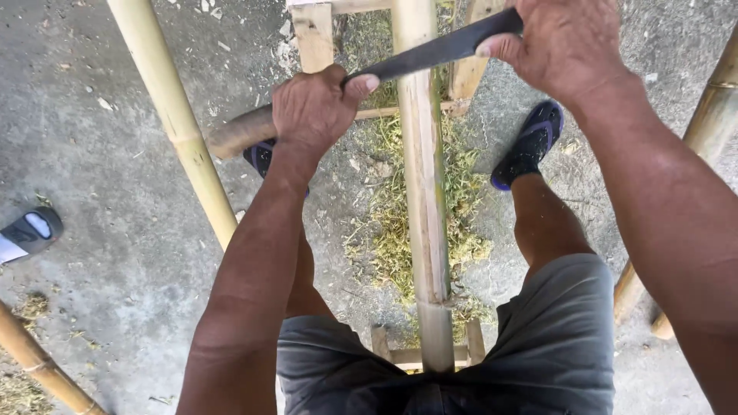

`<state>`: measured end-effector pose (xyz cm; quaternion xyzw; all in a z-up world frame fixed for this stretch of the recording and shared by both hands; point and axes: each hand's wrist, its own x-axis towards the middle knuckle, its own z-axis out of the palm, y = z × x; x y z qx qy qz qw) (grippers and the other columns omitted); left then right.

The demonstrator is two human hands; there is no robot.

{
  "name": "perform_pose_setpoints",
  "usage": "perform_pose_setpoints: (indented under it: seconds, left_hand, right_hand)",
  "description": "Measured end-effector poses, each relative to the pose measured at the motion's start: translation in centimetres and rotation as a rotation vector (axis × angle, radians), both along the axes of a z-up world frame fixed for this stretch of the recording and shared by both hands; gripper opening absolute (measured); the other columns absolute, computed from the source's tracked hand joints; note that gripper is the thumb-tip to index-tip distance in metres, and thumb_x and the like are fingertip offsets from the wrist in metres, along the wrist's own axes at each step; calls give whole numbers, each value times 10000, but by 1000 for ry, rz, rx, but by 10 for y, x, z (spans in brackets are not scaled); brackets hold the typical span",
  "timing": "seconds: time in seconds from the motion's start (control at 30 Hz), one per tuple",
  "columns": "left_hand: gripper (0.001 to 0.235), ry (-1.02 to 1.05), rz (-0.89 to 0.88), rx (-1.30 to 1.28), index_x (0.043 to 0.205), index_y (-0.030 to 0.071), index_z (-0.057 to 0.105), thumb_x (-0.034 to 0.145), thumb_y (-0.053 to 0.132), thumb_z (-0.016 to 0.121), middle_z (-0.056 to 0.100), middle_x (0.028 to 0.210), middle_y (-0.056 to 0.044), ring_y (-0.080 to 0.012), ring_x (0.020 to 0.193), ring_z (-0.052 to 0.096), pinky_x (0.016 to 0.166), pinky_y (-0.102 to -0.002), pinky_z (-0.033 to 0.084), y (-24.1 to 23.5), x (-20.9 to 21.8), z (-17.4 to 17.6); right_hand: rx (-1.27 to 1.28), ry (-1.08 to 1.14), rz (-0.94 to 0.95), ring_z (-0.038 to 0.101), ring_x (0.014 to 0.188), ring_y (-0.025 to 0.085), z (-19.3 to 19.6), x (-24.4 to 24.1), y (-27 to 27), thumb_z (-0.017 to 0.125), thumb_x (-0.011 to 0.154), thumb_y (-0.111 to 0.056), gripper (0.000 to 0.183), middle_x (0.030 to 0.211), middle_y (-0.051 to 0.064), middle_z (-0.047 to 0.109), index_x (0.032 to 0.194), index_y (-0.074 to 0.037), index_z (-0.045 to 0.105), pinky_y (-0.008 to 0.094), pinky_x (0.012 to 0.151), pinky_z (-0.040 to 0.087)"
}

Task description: The recorder uses a large knife to scrape the outer skin off a bamboo pole.

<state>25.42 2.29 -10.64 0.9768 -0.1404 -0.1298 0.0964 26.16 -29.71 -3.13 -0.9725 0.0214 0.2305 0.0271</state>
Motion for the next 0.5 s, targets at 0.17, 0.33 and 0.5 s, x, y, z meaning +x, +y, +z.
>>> perform_pose_setpoints:
  seconds: [0.17,0.33,0.5]
  left_hand:
    - [681,114,85,-40,1025,158,732,998,735,372,472,556,25,-120,460,431,449,-386,433,-8,-10,11]
    - [655,152,48,-42,968,147,742,1012,723,433,501,553,26,-94,450,443,449,-367,415,-5,-6,11]
    - [665,30,75,-156,993,133,742,1006,710,411,526,551,38,-78,424,429,396,-356,396,-5,-12,-15]
  right_hand:
    - [-41,63,53,657,674,311,-9,-28,0,574,980,-561,508,810,162,733,1115,-101,743,463,658,526]
    - [-160,-86,161,633,709,260,22,-9,17,633,905,-564,428,835,85,747,1118,-216,763,433,688,507]
    - [-3,-115,18,654,678,258,34,-23,14,611,956,-536,410,858,104,724,1196,-223,724,398,607,519]
